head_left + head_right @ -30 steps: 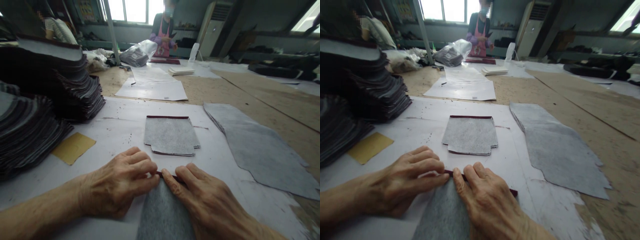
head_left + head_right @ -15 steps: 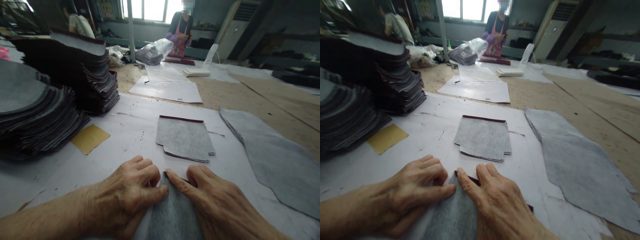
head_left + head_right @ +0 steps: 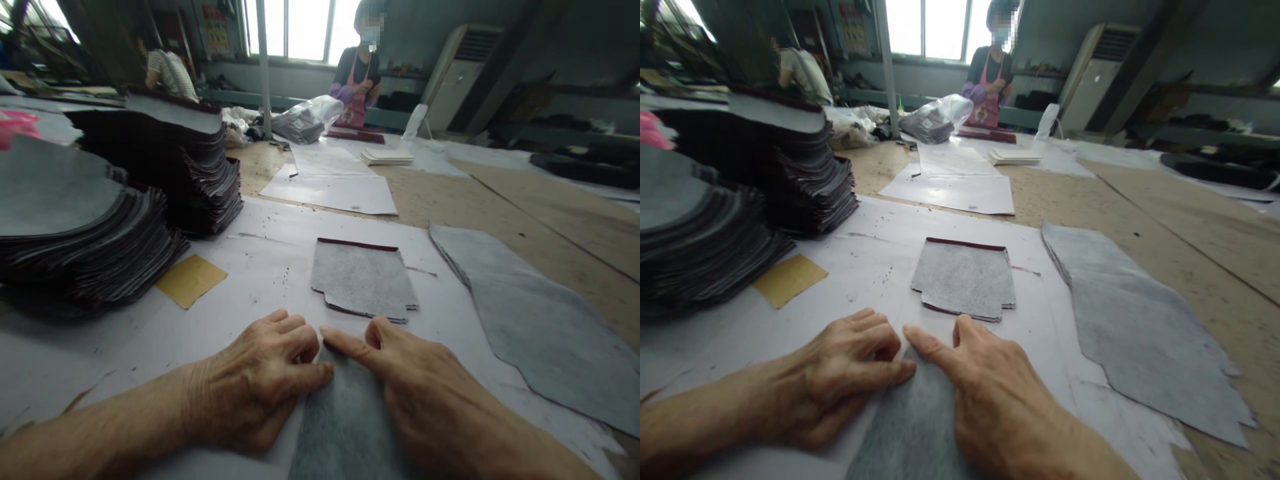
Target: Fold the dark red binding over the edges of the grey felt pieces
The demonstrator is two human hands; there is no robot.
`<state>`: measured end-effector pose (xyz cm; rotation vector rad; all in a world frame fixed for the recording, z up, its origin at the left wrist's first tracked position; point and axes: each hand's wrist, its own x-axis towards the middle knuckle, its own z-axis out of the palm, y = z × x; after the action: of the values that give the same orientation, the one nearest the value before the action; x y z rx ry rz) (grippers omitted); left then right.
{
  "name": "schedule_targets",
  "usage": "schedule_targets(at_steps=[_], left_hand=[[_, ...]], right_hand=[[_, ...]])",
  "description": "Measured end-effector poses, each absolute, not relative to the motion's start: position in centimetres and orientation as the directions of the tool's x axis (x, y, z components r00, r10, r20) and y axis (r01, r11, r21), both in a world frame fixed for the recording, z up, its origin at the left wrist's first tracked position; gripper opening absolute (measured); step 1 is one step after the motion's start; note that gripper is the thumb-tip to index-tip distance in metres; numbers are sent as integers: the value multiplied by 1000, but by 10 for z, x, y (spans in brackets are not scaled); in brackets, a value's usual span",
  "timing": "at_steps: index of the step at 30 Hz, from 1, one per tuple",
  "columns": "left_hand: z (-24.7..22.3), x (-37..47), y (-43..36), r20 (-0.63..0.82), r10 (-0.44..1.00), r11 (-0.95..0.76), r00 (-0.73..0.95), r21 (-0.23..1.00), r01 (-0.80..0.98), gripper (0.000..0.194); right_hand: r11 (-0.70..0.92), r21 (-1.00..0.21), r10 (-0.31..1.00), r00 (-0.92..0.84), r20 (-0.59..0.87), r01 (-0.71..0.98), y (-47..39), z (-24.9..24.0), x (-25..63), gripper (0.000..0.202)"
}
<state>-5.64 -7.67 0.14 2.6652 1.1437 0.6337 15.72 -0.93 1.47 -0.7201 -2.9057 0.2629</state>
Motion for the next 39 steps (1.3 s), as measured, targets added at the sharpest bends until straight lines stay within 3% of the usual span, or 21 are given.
schedule_targets(at_steps=[2, 5, 10, 14, 16, 19, 23, 29, 32, 36, 39], left_hand=[[2, -57, -77, 306, 723, -691, 620, 315, 650, 29], [3, -56, -77, 306, 719, -695, 624, 328, 640, 32], [-1, -58, -77, 340, 735, -677, 587, 425, 601, 35], [-2, -62, -71, 455, 765, -643, 457, 490, 588, 35], [0, -57, -66, 469, 740, -664, 483, 389, 639, 33], [4, -44, -61, 360, 675, -733, 644, 233, 639, 28], [6, -41, -66, 236, 709, -705, 664, 228, 672, 25], [9, -70, -81, 358, 757, -629, 547, 174, 757, 20], [14, -59, -76, 450, 739, -617, 500, 158, 771, 21], [12, -27, -62, 432, 709, -672, 557, 173, 720, 17], [4, -16, -54, 460, 680, -696, 571, 161, 700, 19]], right_hand=[[826, -314, 536, -824, 184, 467, -8, 17, 167, 57], [790, -299, 609, -737, 292, 535, -11, 15, 178, 25], [680, -319, 724, -674, 146, 661, -20, 9, 174, 6], [584, -406, 776, -630, 25, 703, -19, 12, 169, 9], [584, -415, 774, -633, 24, 697, -19, 12, 170, 10], [603, -418, 762, -645, 54, 679, -19, 9, 172, 8], [583, -430, 775, -631, 39, 689, -19, 9, 173, 8], [540, -466, 787, -617, -16, 701, -14, 12, 172, 11], [551, -469, 787, -616, 17, 690, -17, 11, 171, 12], [625, -460, 754, -640, 147, 631, -22, 13, 171, 11], [717, -379, 684, -695, 221, 585, -22, 15, 174, 12]])
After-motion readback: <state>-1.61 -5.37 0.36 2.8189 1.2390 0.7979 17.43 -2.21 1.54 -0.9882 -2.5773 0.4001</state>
